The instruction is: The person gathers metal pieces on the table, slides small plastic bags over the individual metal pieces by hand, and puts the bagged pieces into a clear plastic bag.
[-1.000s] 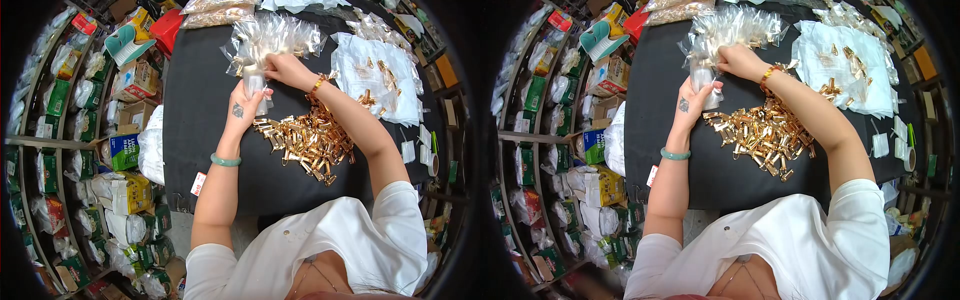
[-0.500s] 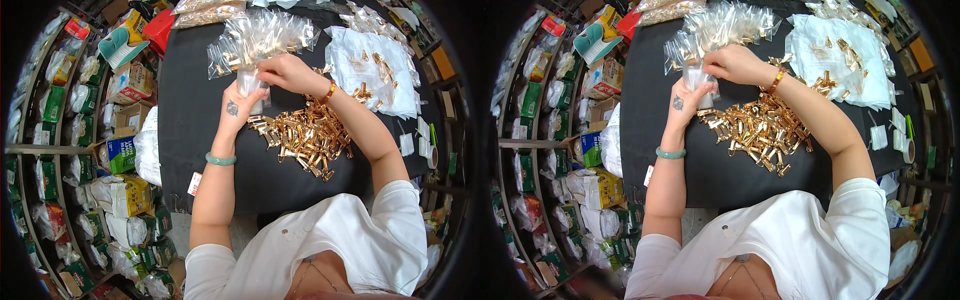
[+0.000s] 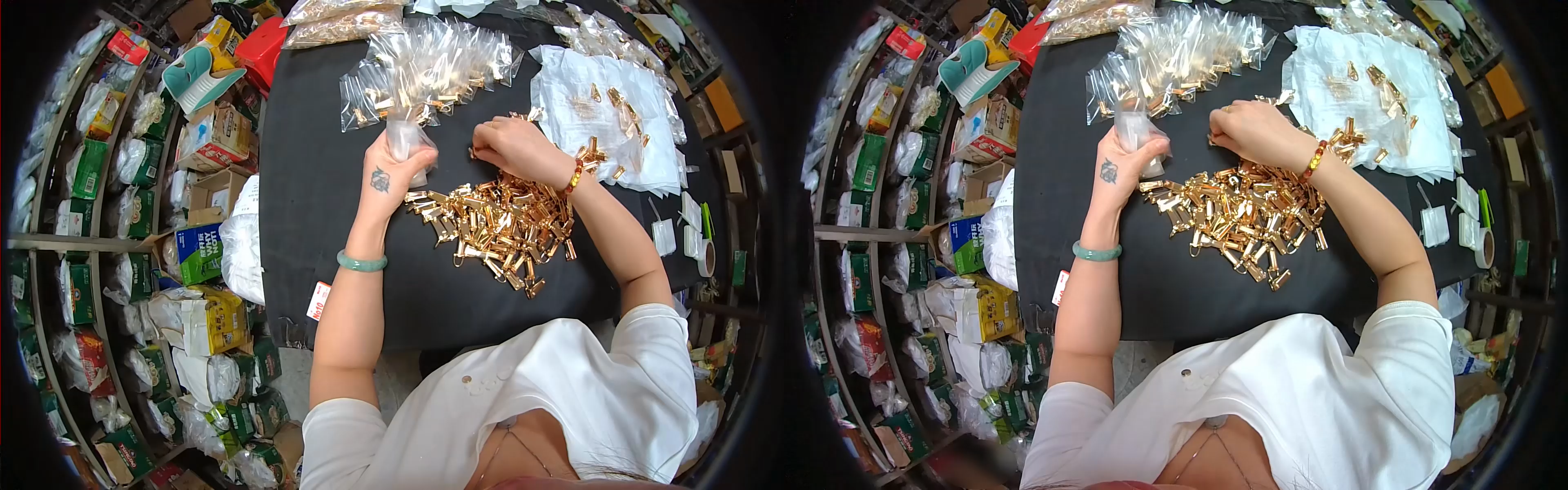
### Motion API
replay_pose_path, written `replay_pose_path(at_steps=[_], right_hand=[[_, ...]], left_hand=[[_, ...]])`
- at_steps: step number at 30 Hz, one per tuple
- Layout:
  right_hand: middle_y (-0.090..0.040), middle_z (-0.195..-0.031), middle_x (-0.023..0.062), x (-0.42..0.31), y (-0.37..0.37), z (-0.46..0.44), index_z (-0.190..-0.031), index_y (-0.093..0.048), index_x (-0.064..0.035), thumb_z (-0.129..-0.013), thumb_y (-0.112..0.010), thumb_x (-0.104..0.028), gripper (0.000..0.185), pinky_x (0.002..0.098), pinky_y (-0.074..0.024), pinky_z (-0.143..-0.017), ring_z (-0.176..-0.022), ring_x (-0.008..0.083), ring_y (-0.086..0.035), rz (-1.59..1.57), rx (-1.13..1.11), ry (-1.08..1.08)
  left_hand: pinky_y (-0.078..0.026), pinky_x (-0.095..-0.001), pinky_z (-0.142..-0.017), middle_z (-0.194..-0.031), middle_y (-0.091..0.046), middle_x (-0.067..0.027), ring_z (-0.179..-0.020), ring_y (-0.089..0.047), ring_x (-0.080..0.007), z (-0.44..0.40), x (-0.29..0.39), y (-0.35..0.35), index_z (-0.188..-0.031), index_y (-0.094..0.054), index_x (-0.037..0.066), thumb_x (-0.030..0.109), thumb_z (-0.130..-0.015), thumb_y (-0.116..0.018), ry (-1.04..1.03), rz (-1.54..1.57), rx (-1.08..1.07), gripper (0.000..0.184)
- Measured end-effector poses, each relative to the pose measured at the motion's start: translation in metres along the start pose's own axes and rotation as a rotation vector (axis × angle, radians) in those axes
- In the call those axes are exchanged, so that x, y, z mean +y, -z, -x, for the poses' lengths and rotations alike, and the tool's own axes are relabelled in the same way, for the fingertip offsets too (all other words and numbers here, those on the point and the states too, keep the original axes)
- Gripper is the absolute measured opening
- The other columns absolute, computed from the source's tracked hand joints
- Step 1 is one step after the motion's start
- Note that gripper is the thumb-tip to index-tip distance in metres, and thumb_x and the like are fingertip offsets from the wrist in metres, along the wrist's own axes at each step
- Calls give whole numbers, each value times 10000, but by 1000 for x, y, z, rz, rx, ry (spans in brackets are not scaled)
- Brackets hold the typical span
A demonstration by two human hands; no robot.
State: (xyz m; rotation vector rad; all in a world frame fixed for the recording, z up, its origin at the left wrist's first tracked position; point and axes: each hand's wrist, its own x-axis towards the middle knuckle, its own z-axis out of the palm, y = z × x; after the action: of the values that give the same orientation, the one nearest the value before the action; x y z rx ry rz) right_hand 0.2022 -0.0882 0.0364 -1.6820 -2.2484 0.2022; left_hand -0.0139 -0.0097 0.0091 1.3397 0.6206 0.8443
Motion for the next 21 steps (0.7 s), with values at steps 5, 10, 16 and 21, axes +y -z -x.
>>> replay_pose_path(at_steps=[5, 10, 16, 21], right_hand=[[-618, -813, 65, -16, 19, -12, -887, -602, -20, -844, -611, -128, 116, 272, -457, -591, -676, 158, -585, -428, 149, -59], [-587, -800, 46, -31, 39, -22, -949, -601, -4, -864, -590, -83, 116, 217, -431, -585, -674, 62, -526, -470, 277, 16], [-606, -754, 80, -48, 42, -31, -910, -593, 4, -832, -613, -72, 111, 246, -451, -580, -645, 135, -568, -392, 250, 133], [-629, -702, 115, -47, 26, -35, -861, -580, 1, -787, -624, -53, 101, 294, -477, -568, -629, 247, -625, -389, 176, 108]], left_hand=[[-462, -215, -630, -762, -631, -13, -682, -570, -60, 2, 1, 0, -934, -578, 11, 28, -723, -717, -19, -90, 6, 253], [-450, -207, -601, -748, -628, -6, -666, -561, -53, 2, 1, -2, -917, -582, 15, 38, -718, -725, -31, -114, 0, 246], [-446, -204, -590, -730, -627, -6, -650, -556, -49, 2, 0, -3, -905, -584, 17, 41, -711, -726, -39, -120, -5, 241], [-450, -214, -593, -735, -631, -11, -654, -560, -53, 2, 0, -4, -902, -580, 10, 44, -699, -730, -16, -148, 4, 254]])
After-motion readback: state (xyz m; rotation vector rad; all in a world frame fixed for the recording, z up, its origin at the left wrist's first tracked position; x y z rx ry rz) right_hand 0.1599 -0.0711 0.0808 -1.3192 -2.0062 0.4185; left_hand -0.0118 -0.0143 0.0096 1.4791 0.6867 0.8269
